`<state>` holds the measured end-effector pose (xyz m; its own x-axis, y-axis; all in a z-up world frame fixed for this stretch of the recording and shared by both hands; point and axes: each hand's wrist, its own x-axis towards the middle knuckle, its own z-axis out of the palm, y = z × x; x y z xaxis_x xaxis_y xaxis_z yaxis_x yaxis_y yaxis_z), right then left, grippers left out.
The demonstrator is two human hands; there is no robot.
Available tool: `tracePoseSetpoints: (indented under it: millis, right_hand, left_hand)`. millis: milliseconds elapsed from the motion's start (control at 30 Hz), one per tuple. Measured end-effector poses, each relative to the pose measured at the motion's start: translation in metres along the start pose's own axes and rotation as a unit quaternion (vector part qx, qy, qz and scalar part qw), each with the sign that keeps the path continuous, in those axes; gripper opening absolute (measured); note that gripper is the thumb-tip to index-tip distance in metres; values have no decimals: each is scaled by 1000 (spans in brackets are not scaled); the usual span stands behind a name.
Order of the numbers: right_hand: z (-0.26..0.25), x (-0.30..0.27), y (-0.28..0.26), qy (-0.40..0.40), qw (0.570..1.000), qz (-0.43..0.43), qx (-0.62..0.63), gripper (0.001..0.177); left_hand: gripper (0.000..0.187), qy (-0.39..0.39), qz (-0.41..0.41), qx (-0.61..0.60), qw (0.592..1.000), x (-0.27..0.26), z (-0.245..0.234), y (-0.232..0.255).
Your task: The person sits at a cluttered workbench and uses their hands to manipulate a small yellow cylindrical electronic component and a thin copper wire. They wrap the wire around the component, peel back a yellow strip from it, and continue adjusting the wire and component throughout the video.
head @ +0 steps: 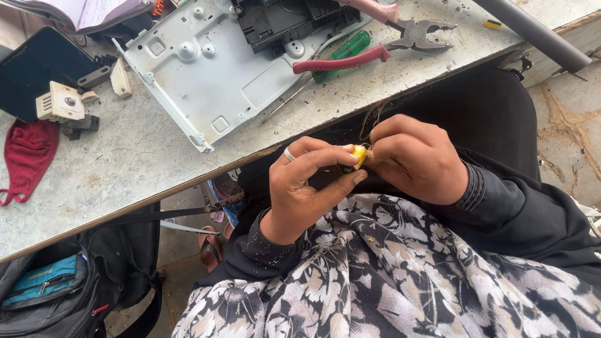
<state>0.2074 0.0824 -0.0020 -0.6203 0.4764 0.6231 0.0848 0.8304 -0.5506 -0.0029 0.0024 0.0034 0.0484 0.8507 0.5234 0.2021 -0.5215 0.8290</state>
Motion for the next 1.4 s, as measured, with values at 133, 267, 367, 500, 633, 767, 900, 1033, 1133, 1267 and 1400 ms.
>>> tracePoseSetpoints:
  millis: [133, 267, 367, 500, 633, 767, 900, 1033, 1133, 1267, 1400]
  right_hand:
    - [0, -1, -1, 1, 1000, -1, -25, 31]
    - [-1, 3, -4, -16, 999, -16, -39, 33]
    - [-2, 5, -5, -33, 997, -21, -60, 32]
    - [-2, 5, -3, -37, 996, -51, -56, 31]
    - [3, -1, -2, 14, 999, 36, 5, 25]
    - [5, -2, -4, 78, 983, 114, 123, 22]
    - [-2, 3, 6, 141, 907, 186, 352, 14]
    - [-8, 4, 24, 202, 823, 198, 492, 12]
    - [-5, -3, 32, 206, 848, 175, 457, 30]
    - [9, -13, 34, 171, 894, 203, 362, 22]
    - [31, -13, 32, 97, 900, 265, 332, 21]
  left_hand:
    - [30, -1, 1, 14, 1000, 1, 1, 0]
    - [30, 1, 18, 41, 999, 1, 1, 1]
    - [30, 8, 18, 38, 999, 1, 3, -1]
    - [27, 7, -10, -2, 1000, -1, 1, -3]
    - [25, 14, -2, -20, 1000, -4, 3, -8]
    - [26, 36, 15, -68, 997, -11, 6, -14]
    - [23, 56, -44, -233, 970, -16, 6, -25]
    - [19, 68, -92, -433, 894, -15, 3, -34]
    - [19, 66, -148, -518, 840, -12, 2, -38]
    - [17, 65, -180, -598, 778, -8, 4, -42]
    - [19, 63, -184, -589, 784, -7, 5, -41]
